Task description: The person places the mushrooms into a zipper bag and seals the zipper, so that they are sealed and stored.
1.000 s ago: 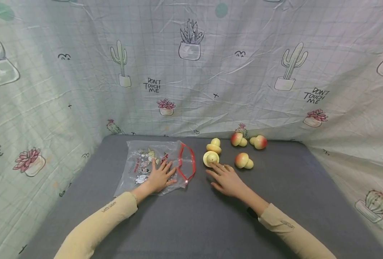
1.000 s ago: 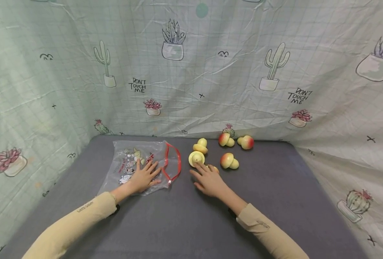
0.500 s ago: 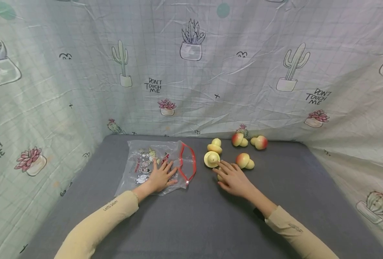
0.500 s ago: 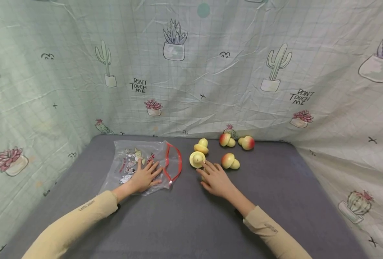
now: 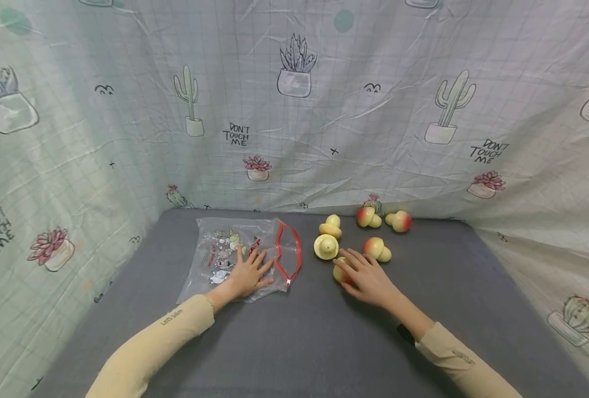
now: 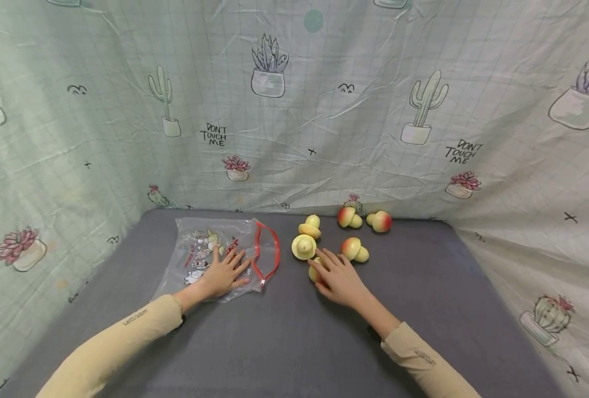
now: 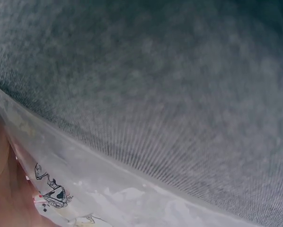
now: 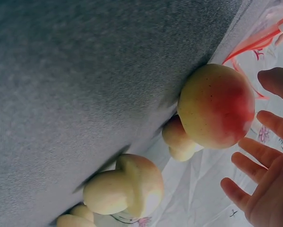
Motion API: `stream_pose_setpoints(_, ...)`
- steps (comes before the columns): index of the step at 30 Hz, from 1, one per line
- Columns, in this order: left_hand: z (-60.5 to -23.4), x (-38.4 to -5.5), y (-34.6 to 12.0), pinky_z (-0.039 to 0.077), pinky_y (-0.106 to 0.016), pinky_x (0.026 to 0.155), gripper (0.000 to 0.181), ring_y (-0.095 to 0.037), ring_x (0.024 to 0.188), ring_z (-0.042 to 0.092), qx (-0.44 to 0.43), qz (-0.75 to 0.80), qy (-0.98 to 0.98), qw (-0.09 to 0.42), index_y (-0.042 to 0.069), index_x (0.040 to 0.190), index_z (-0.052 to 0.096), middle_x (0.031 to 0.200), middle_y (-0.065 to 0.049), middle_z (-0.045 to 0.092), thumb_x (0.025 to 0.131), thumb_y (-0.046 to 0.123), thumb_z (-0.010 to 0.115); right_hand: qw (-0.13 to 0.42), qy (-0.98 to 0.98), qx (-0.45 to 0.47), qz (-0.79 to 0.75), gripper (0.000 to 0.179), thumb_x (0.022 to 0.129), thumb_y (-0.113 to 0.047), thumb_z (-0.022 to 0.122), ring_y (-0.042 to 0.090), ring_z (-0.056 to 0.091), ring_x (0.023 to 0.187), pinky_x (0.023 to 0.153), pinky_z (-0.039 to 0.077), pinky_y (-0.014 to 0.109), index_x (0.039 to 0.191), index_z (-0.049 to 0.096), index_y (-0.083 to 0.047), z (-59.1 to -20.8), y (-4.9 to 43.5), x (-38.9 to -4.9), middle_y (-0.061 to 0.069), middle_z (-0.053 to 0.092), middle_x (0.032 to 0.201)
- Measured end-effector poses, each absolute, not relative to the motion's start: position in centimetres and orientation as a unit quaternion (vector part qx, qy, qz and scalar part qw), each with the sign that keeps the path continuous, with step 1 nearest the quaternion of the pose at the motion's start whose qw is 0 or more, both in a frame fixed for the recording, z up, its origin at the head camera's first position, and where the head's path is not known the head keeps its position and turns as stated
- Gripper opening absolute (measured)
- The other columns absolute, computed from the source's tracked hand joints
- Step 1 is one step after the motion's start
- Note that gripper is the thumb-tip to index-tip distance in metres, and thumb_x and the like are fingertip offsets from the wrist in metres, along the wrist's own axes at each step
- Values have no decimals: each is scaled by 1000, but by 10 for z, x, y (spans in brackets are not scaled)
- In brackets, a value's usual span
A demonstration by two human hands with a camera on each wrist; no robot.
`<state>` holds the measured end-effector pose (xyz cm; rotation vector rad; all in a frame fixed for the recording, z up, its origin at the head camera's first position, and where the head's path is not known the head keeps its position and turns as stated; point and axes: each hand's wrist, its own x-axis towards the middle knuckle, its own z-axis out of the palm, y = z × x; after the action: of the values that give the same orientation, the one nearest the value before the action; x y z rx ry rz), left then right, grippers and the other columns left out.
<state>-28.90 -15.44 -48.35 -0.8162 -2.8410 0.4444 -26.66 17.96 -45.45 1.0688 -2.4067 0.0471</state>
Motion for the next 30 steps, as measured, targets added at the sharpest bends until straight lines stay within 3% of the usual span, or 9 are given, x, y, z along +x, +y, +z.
stream_pose_setpoints(7, -485, -289, -153, 15, -67, 99, 62, -31, 132, 30, -263, 156, -951, 53, 21, 138, 33, 143, -10, 34, 88, 57, 31, 245, -890, 385, 21, 66, 69, -32, 72, 33, 44, 119, 87, 40, 53, 126, 48, -12, -460, 184, -267, 13, 46, 132)
stream_pose_setpoints(16, -486, -291, -155, 16, -67, 98, 62, -33, 131, 31, -274, 157, -946, 69, 20, 138, 33, 142, -11, 34, 88, 56, 30, 237, -894, 379, 13, 70, 66, -34, 73, 34, 44, 119, 88, 40, 52, 125, 48, -6, -463, 187, -270, 14, 50, 126)
stream_pose_setpoints(30, -488, -292, -158, 16, -67, 99, 63, -32, 131, 31, -282, 149, -945, 77, 22, 138, 32, 142, -9, 35, 88, 58, 29, 223, -897, 382, 5, 67, 66, -31, 74, 34, 46, 118, 88, 40, 52, 126, 47, -16, -464, 186, -272, 13, 52, 123)
